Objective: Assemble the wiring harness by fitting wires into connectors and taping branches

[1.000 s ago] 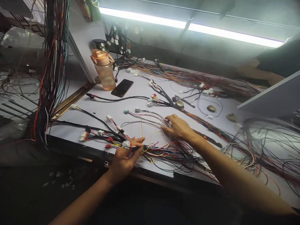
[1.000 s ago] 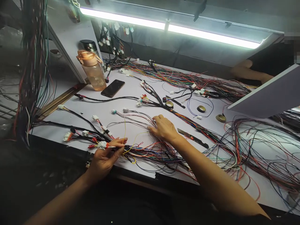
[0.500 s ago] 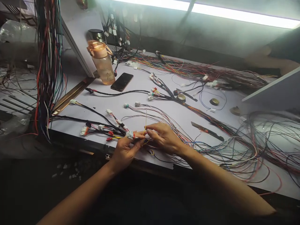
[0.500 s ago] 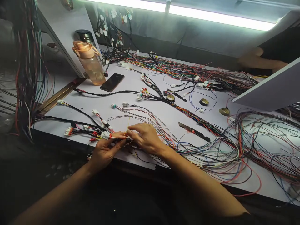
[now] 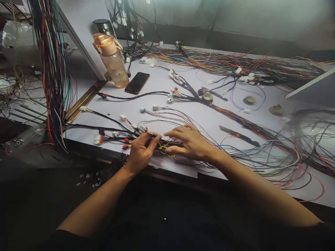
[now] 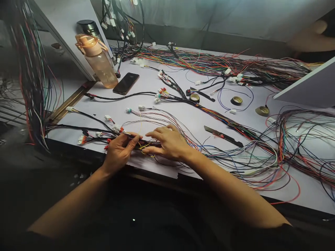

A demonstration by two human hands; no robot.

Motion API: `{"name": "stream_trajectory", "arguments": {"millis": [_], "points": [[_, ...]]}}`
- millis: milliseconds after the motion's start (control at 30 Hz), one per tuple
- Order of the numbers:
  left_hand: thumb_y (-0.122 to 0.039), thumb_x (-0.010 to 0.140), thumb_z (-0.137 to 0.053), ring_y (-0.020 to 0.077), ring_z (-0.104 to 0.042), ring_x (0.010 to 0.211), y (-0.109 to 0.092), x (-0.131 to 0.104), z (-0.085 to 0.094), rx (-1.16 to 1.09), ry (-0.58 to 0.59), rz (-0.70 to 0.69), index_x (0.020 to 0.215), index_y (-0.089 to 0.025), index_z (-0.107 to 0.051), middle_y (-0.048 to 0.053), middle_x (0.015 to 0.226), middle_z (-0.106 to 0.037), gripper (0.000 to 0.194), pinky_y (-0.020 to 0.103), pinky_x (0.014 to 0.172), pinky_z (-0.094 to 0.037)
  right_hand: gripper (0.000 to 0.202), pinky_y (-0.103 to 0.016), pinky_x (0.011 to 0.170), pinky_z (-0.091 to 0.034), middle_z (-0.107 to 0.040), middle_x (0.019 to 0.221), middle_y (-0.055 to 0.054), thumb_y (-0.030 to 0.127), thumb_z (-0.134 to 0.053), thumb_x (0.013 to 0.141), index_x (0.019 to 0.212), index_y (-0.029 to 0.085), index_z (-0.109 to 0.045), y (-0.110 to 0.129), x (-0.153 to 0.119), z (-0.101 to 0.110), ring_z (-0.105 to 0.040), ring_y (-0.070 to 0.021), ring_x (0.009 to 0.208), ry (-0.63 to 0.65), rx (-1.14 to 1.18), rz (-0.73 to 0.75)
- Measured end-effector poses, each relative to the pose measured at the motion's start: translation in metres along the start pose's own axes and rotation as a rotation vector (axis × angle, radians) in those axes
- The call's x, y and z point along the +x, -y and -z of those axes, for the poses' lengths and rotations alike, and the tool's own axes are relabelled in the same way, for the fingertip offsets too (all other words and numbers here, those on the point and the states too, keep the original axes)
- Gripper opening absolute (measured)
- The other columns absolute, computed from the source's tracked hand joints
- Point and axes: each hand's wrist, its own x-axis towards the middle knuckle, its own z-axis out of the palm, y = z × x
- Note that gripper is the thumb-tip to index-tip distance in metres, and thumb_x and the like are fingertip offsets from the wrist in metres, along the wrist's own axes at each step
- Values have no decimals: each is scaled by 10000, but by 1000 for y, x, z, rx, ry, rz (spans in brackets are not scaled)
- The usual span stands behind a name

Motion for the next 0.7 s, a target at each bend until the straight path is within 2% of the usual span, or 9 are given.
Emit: {"name": "stream_trajectory", "arguments": {"millis": [67,100,200,300,400,467,533,600,700], "points": [[-352,876,-586,169,-660,823,1,9,1,70,-6,-25,916,-191,-646,25,880,-695,176,274,778,-512,624,-442,984,-281,-655,1065,-88,665,-582,772,1217,229,-587,-1,-12,3,-564,-249,1008,-26,-175,20],[-355,883,-575,165,-657,822,3,13,1,105,-7,-38,914,-193,-639,22,879,-693,177,271,779,-505,588,-450,982,-269,-650,1057,-93,640,-592,781,1197,224,-595,-1,-18,3,-560,-251,985,-60,-256,9],[-348,907,-534,155,-652,791,9,20,-1,178,-9,-44,925,-196,-607,21,870,-690,170,265,756,-489,259,-416,949,-276,-664,953,-58,430,-529,909,1021,232,-654,-1,-39,-6,-559,-202,881,-152,-404,-29],[-348,912,-522,159,-647,774,13,21,-4,184,-21,-33,937,-192,-582,28,847,-682,169,272,740,-489,226,-374,892,-326,-673,860,-31,317,-460,956,1024,226,-656,4,-59,-24,-560,-167,798,-184,-397,-14],[-352,914,-517,165,-654,813,13,19,-3,179,1,-26,956,-189,-576,36,869,-682,178,282,762,-498,267,-366,873,-377,-678,1020,-70,287,-479,945,1156,196,-615,11,-70,-38,-573,-195,921,-213,-314,-23],[-355,894,-554,178,-662,891,12,16,1,173,66,-31,1047,-188,-557,51,951,-690,226,304,819,-507,262,-360,886,-407,-660,1114,-88,253,-489,937,1156,182,-614,15,-72,-42,-562,-207,1019,-264,-233,-37],[-354,836,-642,205,-648,1005,14,14,9,201,143,-89,1156,-187,-518,79,1063,-678,381,349,911,-497,248,-349,905,-426,-662,1133,-83,222,-492,934,1144,180,-617,18,-70,-41,-564,-195,1046,-329,-154,-36],[-333,780,-708,233,-622,1085,18,13,18,286,188,-212,1187,-188,-519,96,1128,-663,471,414,1016,-443,248,-348,929,-424,-674,1134,-58,203,-504,929,1152,196,-611,17,-67,-39,-566,-183,1061,-383,-116,-30],[-241,826,-653,222,-634,1080,28,16,32,398,241,-411,1064,-194,-594,86,1109,-682,249,482,1100,-354,252,-372,968,-391,-669,1174,-29,213,-527,921,1161,220,-605,14,-60,-34,-545,-189,1117,-423,-146,-43]]}}
